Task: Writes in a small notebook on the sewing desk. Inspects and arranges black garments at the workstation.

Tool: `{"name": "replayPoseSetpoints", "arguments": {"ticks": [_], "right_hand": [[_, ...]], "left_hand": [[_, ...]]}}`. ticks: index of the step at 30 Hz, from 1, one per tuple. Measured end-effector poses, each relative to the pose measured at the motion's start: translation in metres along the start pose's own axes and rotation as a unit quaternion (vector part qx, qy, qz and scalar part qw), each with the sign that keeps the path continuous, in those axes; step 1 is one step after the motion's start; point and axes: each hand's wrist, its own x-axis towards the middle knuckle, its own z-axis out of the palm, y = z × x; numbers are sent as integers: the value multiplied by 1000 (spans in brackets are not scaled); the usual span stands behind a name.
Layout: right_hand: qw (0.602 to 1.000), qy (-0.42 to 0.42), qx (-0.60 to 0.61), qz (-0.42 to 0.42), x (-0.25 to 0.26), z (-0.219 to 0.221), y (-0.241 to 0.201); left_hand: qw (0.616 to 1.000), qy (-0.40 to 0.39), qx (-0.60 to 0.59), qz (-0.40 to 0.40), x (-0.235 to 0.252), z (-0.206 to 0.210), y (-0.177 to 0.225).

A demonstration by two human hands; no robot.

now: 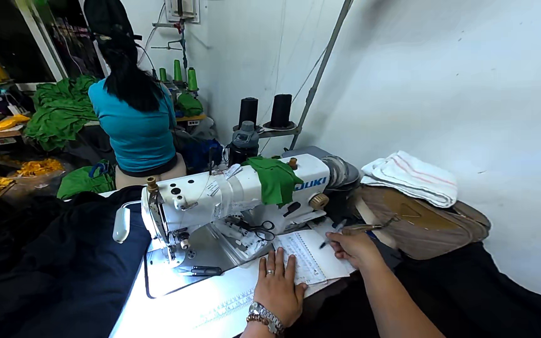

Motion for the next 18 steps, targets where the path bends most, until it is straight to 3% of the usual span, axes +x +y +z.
{"name": "replayPoseSetpoints", "arguments": {"ticks": [18], "right_hand": [[979,28,-162,-119,-20,10,7]], "left_hand": [[1000,17,2,2,0,6,-6]]}}
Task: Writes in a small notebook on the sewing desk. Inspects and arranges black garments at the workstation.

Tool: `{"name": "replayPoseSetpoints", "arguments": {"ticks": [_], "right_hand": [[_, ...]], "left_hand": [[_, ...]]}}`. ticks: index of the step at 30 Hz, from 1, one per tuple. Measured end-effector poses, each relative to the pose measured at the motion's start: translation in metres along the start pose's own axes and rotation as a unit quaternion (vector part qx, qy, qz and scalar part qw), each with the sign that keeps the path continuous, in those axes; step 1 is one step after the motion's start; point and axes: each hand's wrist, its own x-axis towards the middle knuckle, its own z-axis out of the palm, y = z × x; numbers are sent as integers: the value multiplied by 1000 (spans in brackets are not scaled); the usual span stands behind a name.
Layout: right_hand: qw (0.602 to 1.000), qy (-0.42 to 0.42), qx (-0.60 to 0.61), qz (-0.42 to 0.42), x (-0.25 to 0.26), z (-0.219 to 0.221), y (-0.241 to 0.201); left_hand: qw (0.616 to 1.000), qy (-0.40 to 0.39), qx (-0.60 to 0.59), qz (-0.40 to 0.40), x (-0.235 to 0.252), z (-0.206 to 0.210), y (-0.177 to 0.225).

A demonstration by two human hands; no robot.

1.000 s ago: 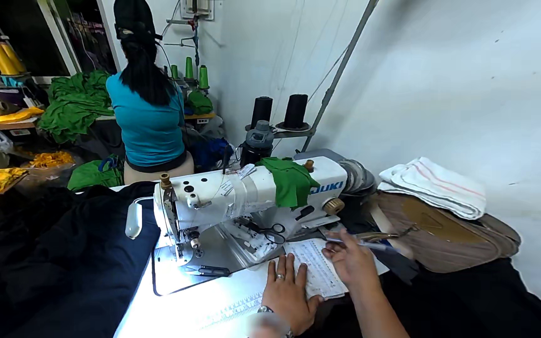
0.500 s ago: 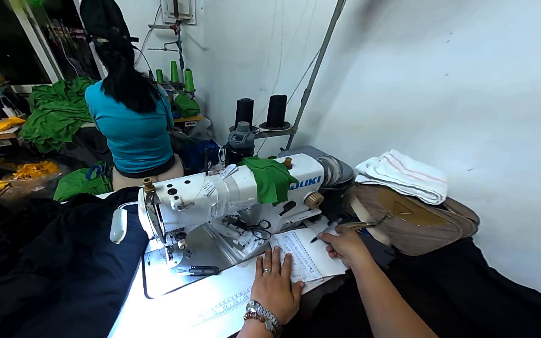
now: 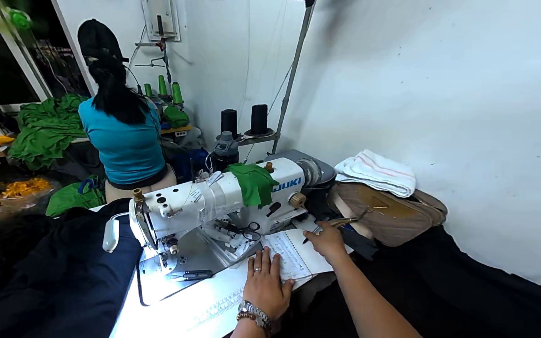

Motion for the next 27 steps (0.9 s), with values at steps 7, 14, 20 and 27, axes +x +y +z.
{"name": "replayPoseSetpoints", "arguments": {"ticks": [7,14,20,27], "right_hand": [[992,-56,-46,-99,-71,-43,-16],[911,-293,-172,-233,-190,-81,45],[879,-206,-283,-323,-301,-40,117],[894,-118,-285,-324,-305,-28,117]], "left_hand": [[1000,-5,-28,-2,-5,-13,5],[931,179,-69,311,-53,4,2],[963,-158,-140,170,-109,32,0],[970,-107,-209,71,-98,32,5]]}}
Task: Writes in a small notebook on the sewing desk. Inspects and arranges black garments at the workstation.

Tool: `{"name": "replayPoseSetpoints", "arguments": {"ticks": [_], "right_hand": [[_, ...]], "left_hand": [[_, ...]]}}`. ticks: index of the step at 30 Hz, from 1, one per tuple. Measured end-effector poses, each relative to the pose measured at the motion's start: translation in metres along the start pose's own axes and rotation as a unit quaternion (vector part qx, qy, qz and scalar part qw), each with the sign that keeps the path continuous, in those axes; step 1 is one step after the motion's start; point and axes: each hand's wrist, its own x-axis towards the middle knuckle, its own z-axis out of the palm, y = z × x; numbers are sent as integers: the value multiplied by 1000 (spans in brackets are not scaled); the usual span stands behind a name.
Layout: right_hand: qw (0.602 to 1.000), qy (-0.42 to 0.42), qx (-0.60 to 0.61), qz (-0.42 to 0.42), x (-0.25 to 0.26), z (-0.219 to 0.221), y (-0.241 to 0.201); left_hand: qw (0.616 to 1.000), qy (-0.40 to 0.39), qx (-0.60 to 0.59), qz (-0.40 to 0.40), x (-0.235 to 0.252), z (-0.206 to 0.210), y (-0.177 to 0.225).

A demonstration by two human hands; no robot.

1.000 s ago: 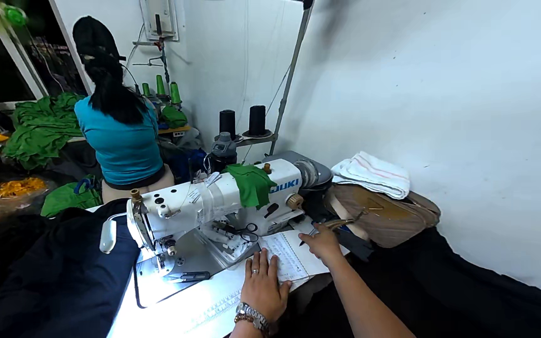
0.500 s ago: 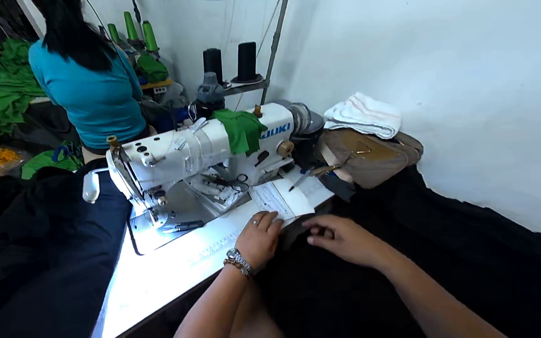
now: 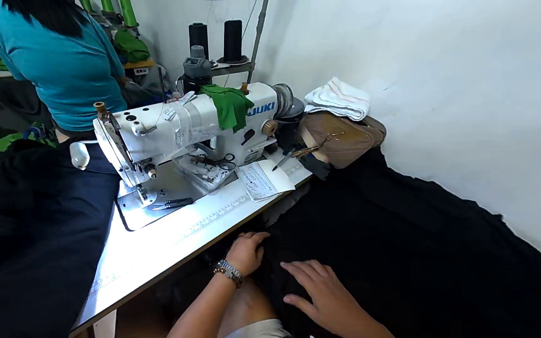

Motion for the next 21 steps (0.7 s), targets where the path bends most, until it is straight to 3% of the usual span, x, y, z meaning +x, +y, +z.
{"name": "replayPoseSetpoints", "arguments": {"ticks": [3,5,8,10,12,16,21], "right_hand": [[992,-36,83,88,34,-26,-10],[993,26,76,87,55,-31,-19],[991,107,66,56,81,-34,-29],[985,112,90,91,91,-48,-32],[979,118,115,118,93,-63,-25],[973,120,153,124,90,-73,-2],[979,99,152,91,85,-68,10]], "left_hand": [[995,88,-4,51,2,-5,13],[982,157,-29,99,4,-15,27],[972,184,-60,132,8,-34,48],[972,181,-88,121,11,-39,50],[981,161,-88,59,5,-34,44],[987,-27,-76,-136,-1,-9,18],[954,14,-154,-257,4,4,9]]}}
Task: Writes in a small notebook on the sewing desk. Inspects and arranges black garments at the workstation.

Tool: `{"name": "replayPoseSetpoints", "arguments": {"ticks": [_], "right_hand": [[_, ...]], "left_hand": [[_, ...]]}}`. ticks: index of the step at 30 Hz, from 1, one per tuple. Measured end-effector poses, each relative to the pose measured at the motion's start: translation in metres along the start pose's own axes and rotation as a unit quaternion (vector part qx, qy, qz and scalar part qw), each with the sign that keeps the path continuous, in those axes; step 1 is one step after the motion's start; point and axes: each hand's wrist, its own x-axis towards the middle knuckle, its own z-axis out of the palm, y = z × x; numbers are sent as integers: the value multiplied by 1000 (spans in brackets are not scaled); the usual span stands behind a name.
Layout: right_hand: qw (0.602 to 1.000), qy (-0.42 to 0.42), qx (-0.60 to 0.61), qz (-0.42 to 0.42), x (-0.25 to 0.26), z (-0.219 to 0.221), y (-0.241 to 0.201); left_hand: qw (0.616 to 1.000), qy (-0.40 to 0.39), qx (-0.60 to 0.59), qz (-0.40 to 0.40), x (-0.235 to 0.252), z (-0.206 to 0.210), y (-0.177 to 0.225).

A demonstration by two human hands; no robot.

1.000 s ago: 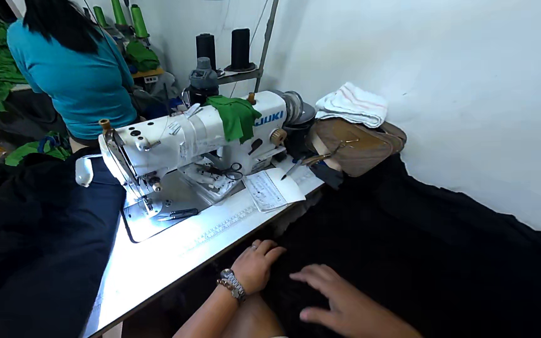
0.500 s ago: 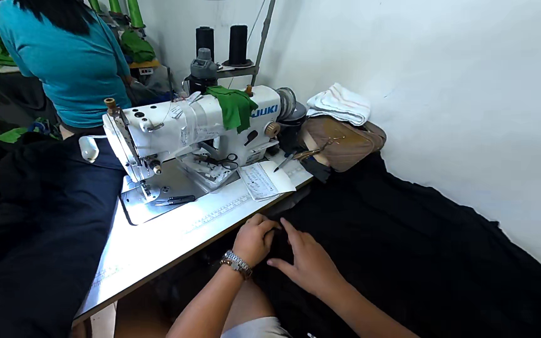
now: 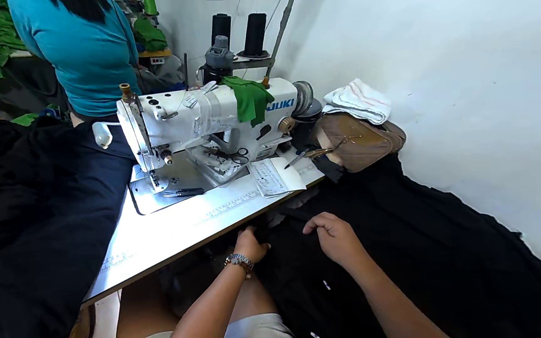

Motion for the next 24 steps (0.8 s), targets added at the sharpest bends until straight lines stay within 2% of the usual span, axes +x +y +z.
{"name": "replayPoseSetpoints", "arguments": {"ticks": [4,8,14,19,21,24], "right_hand": [[998,-44,-17,45,6,-3,-3],[996,-82,-16,41,11,-5,-10],[995,-86,-25,47,8,7,-33],[986,-74,-136,55,3,29,-51],[990,-48,-118,59,6,20,-49],[996,-4,-58,72,10,2,-33]], "left_hand": [[995,-18,-81,-46,4,-3,4],[977,-2,-212,-15,-4,-6,11],[980,20,-183,76,-27,-36,54],[969,37,-213,121,-47,-49,79],[976,27,-168,136,-42,-49,71],[990,-25,22,135,-18,-28,32]]}}
